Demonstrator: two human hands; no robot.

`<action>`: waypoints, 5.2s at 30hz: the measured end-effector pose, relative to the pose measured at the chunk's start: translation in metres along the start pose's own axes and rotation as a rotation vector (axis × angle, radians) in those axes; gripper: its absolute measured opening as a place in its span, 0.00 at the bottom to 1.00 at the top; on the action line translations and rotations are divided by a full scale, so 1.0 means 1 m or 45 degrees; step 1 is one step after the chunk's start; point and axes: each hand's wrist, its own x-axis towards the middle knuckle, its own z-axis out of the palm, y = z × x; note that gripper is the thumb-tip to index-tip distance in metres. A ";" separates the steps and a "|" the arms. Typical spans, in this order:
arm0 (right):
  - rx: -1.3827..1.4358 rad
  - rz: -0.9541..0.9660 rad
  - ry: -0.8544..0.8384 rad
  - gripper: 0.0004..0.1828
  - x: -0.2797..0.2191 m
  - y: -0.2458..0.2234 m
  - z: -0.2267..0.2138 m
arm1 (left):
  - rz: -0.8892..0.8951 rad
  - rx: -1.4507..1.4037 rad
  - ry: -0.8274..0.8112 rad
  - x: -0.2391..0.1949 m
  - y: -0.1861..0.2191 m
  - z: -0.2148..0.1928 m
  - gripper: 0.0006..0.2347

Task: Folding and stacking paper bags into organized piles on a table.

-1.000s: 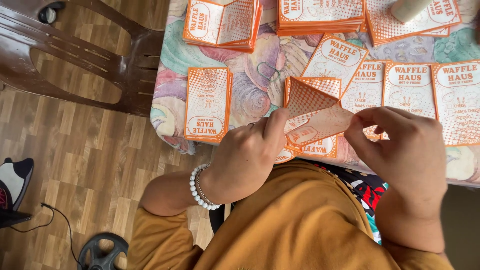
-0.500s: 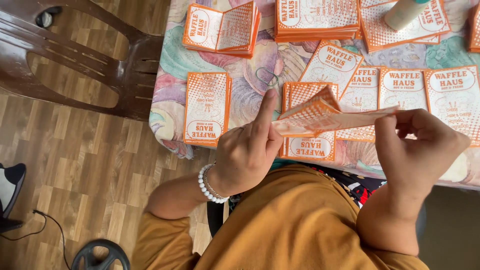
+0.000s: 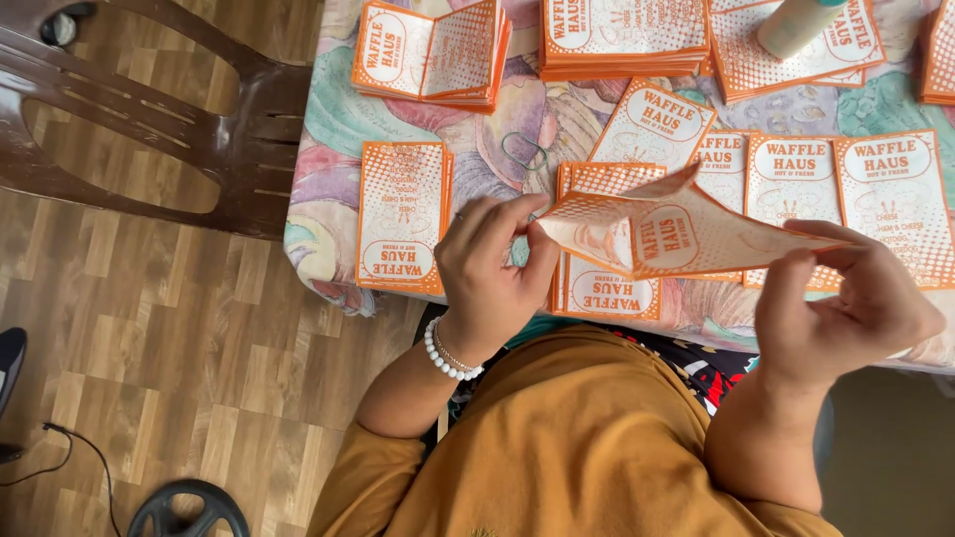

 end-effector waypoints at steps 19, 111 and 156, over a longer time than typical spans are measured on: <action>0.174 0.174 -0.098 0.36 0.011 -0.021 0.037 | -0.025 -0.209 -0.168 -0.007 0.017 0.026 0.13; -0.041 0.135 -0.478 0.31 -0.022 0.024 0.042 | -1.152 0.739 -0.344 -0.066 -0.189 -0.062 0.26; 0.499 0.330 -0.663 0.20 -0.003 -0.017 0.060 | -1.044 -1.099 0.190 -0.049 -0.069 0.006 0.05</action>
